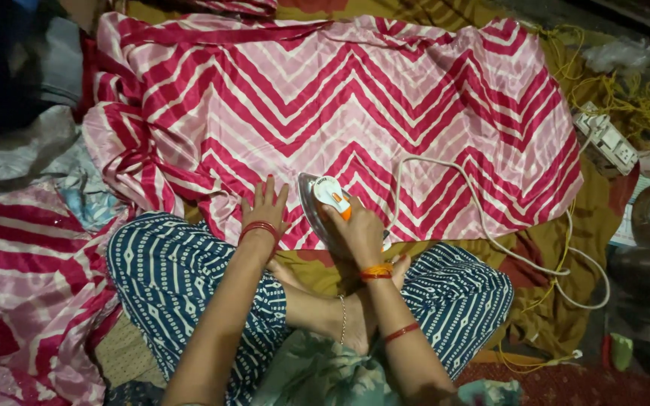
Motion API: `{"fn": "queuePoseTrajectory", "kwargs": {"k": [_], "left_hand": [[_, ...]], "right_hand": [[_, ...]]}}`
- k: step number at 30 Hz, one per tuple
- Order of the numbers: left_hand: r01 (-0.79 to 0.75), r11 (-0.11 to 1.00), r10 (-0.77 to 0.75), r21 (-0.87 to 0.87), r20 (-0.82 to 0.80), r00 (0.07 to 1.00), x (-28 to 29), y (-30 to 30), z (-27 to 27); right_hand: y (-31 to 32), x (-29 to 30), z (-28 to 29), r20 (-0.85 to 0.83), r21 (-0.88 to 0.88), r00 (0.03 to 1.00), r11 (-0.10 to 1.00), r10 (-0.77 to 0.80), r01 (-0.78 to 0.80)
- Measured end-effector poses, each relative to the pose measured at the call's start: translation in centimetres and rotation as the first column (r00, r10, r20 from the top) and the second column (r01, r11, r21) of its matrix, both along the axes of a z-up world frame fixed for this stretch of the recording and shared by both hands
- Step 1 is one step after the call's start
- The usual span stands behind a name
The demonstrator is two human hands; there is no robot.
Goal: The recorder irons a large pink and white patterned fabric while another person assists by holding it taut.
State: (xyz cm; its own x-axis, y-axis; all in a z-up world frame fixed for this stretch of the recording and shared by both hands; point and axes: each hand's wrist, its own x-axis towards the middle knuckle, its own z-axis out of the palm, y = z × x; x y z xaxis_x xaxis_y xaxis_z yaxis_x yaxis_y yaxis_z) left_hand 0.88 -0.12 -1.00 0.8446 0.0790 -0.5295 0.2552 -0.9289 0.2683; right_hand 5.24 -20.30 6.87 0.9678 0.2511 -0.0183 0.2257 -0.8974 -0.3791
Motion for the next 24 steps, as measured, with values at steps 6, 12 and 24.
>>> {"fn": "queuePoseTrajectory", "kwargs": {"k": [6,12,24], "left_hand": [[0.063,0.994,-0.055,0.092,-0.086,0.995,0.7,-0.2,0.1],[0.086,0.99,-0.076,0.115,-0.087,0.993,1.0,-0.2,-0.4],[-0.001,0.998,0.003,0.069,-0.024,1.0,-0.3,0.1,0.0]], "right_hand": [[0.7,2.1,-0.3,0.041,0.026,0.998,0.999,0.038,-0.039],[2.5,6.0,0.3,0.011,0.033,1.0,0.999,0.014,-0.014],[1.7,4.1,0.5,-0.03,0.047,0.999,0.999,-0.018,0.019]]}}
